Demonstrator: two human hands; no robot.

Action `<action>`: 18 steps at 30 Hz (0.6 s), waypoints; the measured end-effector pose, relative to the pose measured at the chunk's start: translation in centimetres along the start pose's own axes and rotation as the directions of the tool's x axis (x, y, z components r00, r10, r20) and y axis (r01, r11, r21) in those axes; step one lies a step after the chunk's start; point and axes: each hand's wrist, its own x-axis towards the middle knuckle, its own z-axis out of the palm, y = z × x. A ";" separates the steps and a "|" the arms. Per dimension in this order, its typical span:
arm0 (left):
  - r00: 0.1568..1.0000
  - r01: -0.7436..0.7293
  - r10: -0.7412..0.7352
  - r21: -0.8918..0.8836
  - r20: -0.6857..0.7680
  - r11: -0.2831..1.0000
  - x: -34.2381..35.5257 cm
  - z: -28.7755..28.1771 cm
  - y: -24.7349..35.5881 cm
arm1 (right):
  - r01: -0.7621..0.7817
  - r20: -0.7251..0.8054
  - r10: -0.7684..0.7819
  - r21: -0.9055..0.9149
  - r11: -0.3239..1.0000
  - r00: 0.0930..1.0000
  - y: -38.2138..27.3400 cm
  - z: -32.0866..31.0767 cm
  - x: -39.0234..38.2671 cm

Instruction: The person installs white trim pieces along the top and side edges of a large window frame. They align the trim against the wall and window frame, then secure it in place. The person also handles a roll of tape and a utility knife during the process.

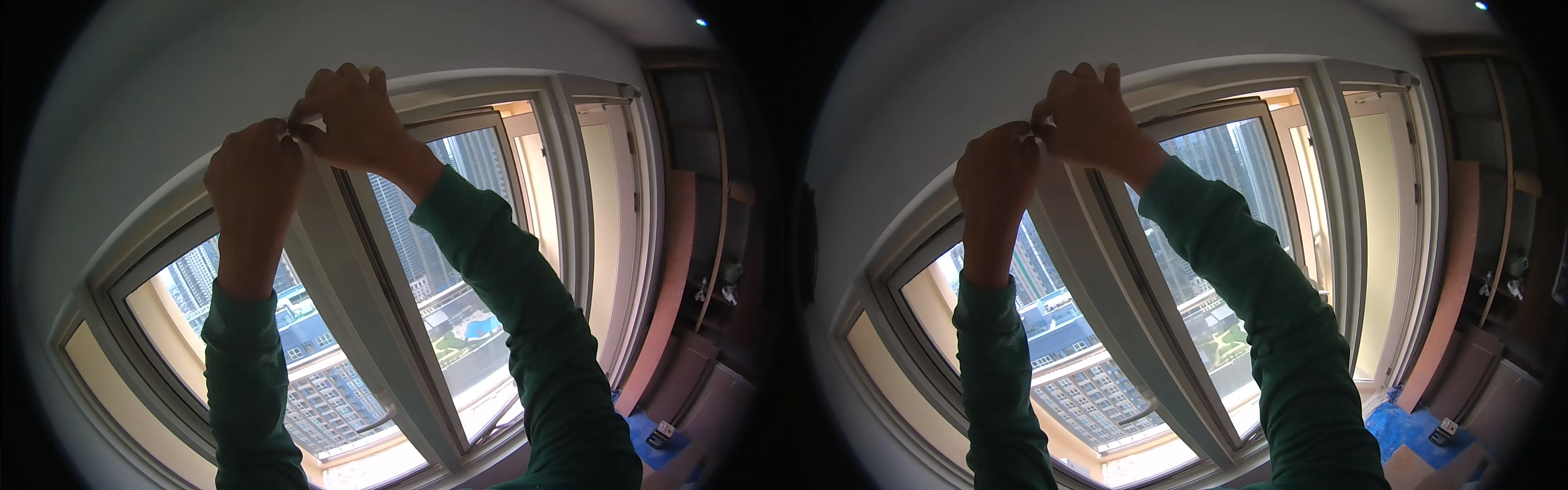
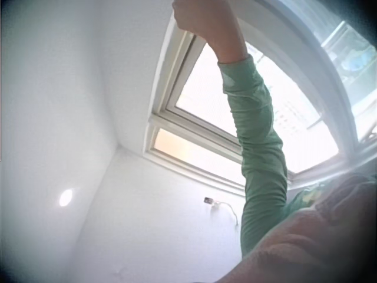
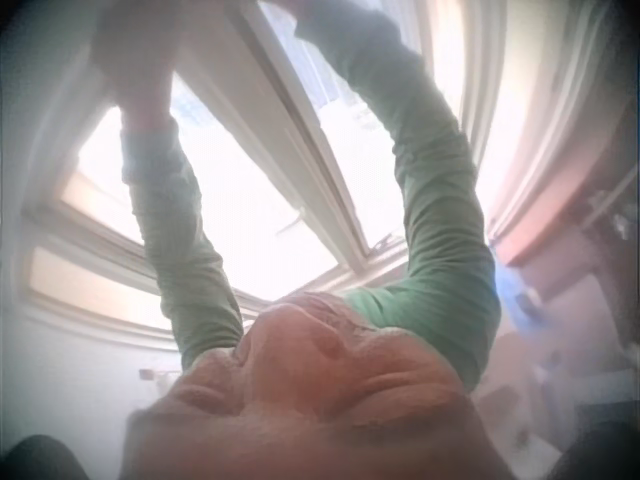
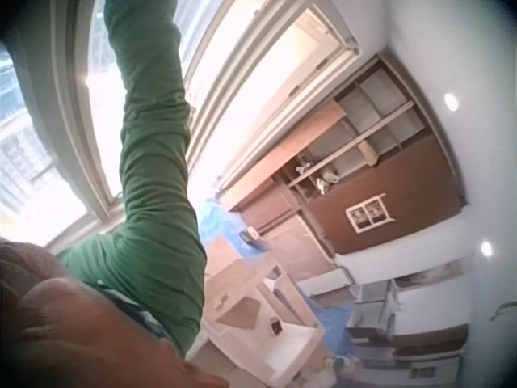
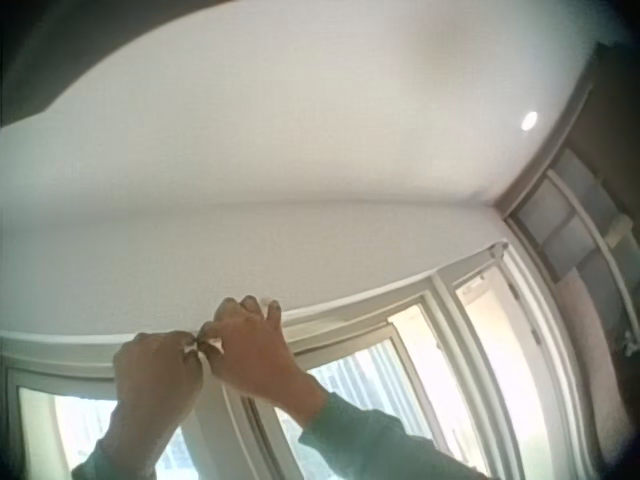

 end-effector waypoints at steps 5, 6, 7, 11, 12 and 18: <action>0.999 0.028 -0.027 0.015 -0.018 1.000 0.5 0.3 0.1 | -0.014 0.062 0.016 -0.021 1.000 0.998 0.3 -0.2 0.4; 0.999 0.026 -0.025 0.020 -0.028 0.999 0.4 0.6 -0.1 | -0.035 0.104 0.037 -0.020 0.999 0.994 0.1 -0.4 0.6; 0.998 0.044 -0.043 0.035 -0.041 0.998 0.1 0.8 -0.2 | -0.056 0.146 0.058 -0.021 0.998 0.988 -0.1 -0.4 0.8; 0.983 0.032 -0.026 0.031 -0.179 0.999 -0.5 2.5 -0.1 | -0.113 0.142 0.109 0.019 0.993 0.984 -0.2 -0.2 1.2; 0.973 0.014 -0.007 0.025 -0.232 1.000 -0.7 3.0 -0.4 | -0.146 0.153 0.140 0.028 0.989 0.978 -0.4 -0.1 1.4; 0.926 -0.039 0.022 -0.040 -0.376 0.998 -2.0 3.7 -0.9 | -0.218 0.158 0.255 -0.216 0.952 0.954 -1.9 1.2 3.3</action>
